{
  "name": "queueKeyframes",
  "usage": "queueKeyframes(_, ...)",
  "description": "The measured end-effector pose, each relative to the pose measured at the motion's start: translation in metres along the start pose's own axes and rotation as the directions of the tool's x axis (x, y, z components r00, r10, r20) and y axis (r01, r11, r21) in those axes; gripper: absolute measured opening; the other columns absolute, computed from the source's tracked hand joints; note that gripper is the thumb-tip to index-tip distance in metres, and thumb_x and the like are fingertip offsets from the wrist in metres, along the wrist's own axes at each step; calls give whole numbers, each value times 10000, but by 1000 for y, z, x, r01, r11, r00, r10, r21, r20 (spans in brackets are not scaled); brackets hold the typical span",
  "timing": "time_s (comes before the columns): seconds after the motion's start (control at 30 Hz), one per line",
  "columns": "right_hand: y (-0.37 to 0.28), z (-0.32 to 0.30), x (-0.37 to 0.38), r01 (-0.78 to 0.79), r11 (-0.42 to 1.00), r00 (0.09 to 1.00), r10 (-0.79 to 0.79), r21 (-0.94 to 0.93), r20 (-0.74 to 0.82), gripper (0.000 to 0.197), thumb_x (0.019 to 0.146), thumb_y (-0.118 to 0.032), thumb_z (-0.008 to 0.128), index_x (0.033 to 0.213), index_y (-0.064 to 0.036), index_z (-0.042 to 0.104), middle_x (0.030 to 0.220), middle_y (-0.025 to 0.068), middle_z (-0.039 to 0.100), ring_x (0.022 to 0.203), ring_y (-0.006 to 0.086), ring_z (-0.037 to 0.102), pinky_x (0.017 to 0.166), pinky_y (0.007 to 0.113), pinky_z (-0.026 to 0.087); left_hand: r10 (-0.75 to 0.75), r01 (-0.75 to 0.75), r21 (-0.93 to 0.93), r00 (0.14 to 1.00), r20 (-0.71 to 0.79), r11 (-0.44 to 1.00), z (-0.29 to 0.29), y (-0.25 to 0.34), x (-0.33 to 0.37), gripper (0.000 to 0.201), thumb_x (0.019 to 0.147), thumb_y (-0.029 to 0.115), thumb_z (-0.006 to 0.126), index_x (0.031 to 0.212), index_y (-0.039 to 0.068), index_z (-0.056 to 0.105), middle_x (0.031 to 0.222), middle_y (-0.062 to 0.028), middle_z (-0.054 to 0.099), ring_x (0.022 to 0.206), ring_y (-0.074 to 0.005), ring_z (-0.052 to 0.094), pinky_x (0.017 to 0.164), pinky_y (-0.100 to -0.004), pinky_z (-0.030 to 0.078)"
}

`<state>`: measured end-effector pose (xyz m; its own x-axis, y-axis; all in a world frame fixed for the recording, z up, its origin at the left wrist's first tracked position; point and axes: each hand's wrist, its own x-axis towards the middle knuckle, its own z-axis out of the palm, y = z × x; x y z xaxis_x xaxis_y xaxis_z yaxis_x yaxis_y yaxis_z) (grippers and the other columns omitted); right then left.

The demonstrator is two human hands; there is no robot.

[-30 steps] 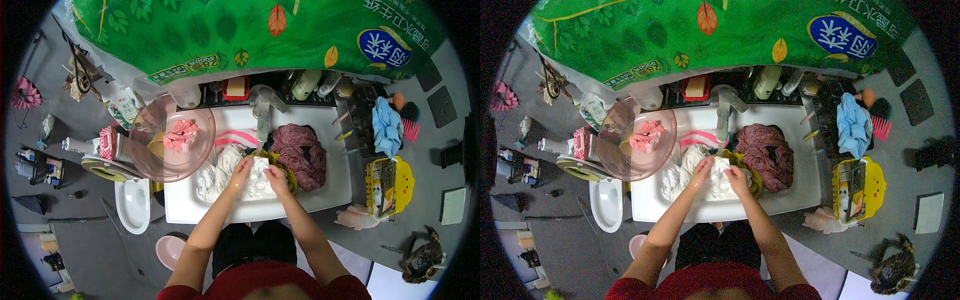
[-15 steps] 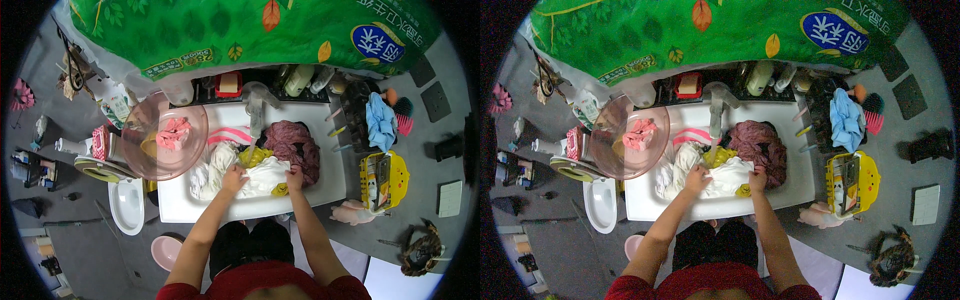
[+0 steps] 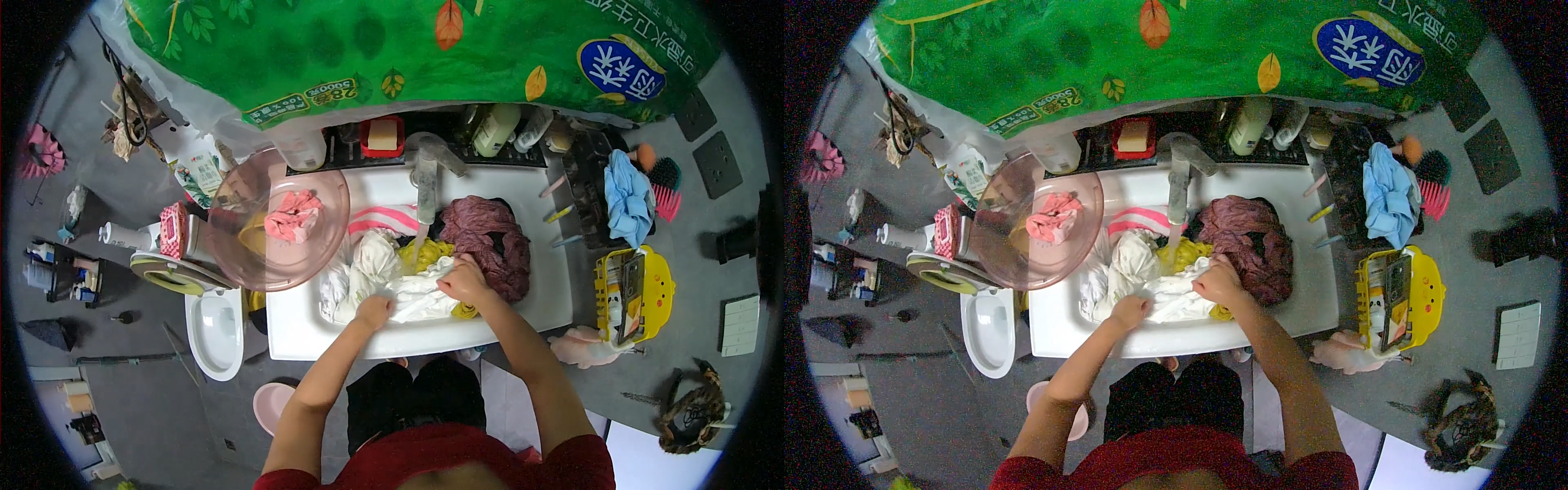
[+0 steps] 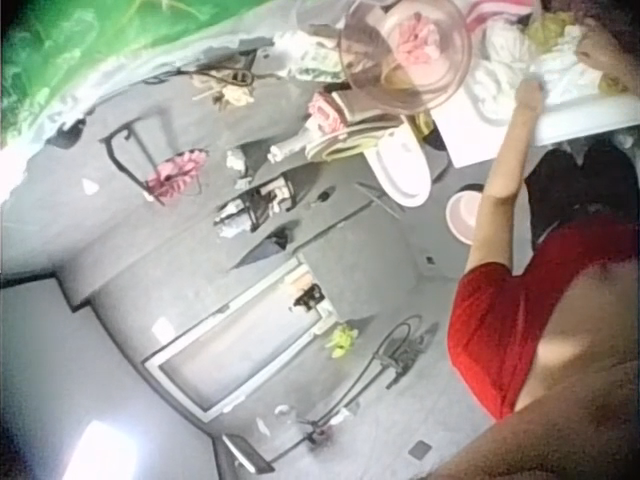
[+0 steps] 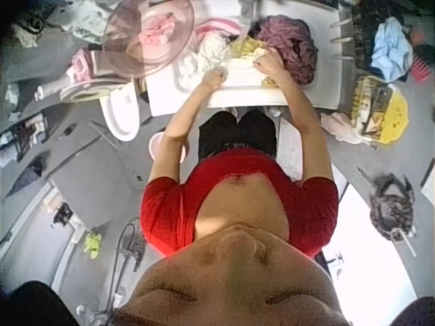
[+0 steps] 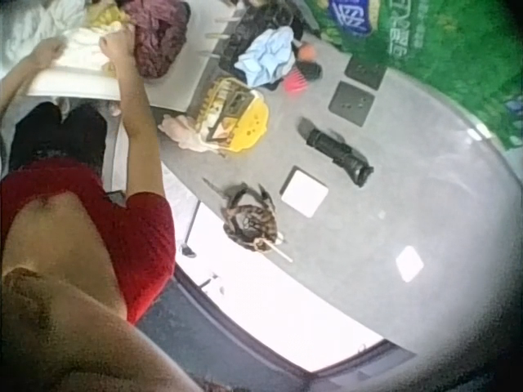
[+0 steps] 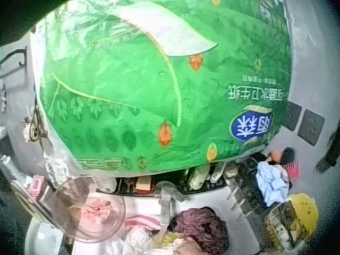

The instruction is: The person empties a washbasin into a bathroom sink, transfers clothes from a laundry basket into the sink, pours detergent onto the laundry, and washes the clothes by hand under running water.

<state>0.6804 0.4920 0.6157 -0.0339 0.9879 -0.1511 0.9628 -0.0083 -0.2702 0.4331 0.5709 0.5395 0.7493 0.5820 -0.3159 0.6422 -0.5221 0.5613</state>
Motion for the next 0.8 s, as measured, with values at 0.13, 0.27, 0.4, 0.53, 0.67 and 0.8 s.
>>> queueKeyframes(0.13,4,-19,-15,-230,972,960,234,-41,154,268,756,-324,555,888,-103,627,990,130,588,818,278,574,769,408,429,-105,109,19,983,-148,994,-5,19,3,262,763,279,543,913,68,586,880,-182,597,852,-311,571,732,-418,461)
queueKeyframes(0.27,9,-21,-22,-473,881,874,473,-27,113,458,737,-322,601,1135,-122,498,1048,139,571,883,275,572,740,378,461,-132,158,16,869,-477,987,21,28,24,448,694,237,649,1062,27,504,955,-213,568,863,-317,570,721,-404,472)
queueKeyframes(0.4,9,-10,-19,-469,866,881,445,172,161,316,746,-322,616,953,-86,578,882,146,605,773,258,593,652,352,458,-302,286,-197,952,-52,938,31,12,43,491,686,241,663,1072,-11,494,881,-164,591,782,-261,590,662,-366,483)
queueKeyframes(0.53,-1,-2,-3,-198,788,922,351,583,-161,227,792,-243,574,819,-17,570,737,159,576,673,310,563,601,358,428,-453,154,-949,892,14,275,0,17,20,288,682,77,598,957,3,551,756,-54,590,649,-142,561,584,-267,455)
queueKeyframes(0.67,18,44,49,-83,833,813,374,547,-446,201,798,-140,516,956,-33,578,862,162,593,774,336,568,667,392,444,-407,-119,-990,903,-137,70,-72,36,-13,213,676,-29,500,866,25,578,733,-29,591,629,-109,545,579,-241,445)
queueKeyframes(0.8,50,74,99,-364,843,878,452,396,-155,278,756,-43,453,995,-61,594,844,196,601,800,348,582,696,410,466,-358,-215,-976,914,-193,-21,-87,39,-6,208,694,-12,525,893,23,575,757,-21,596,650,-117,553,609,-239,450)
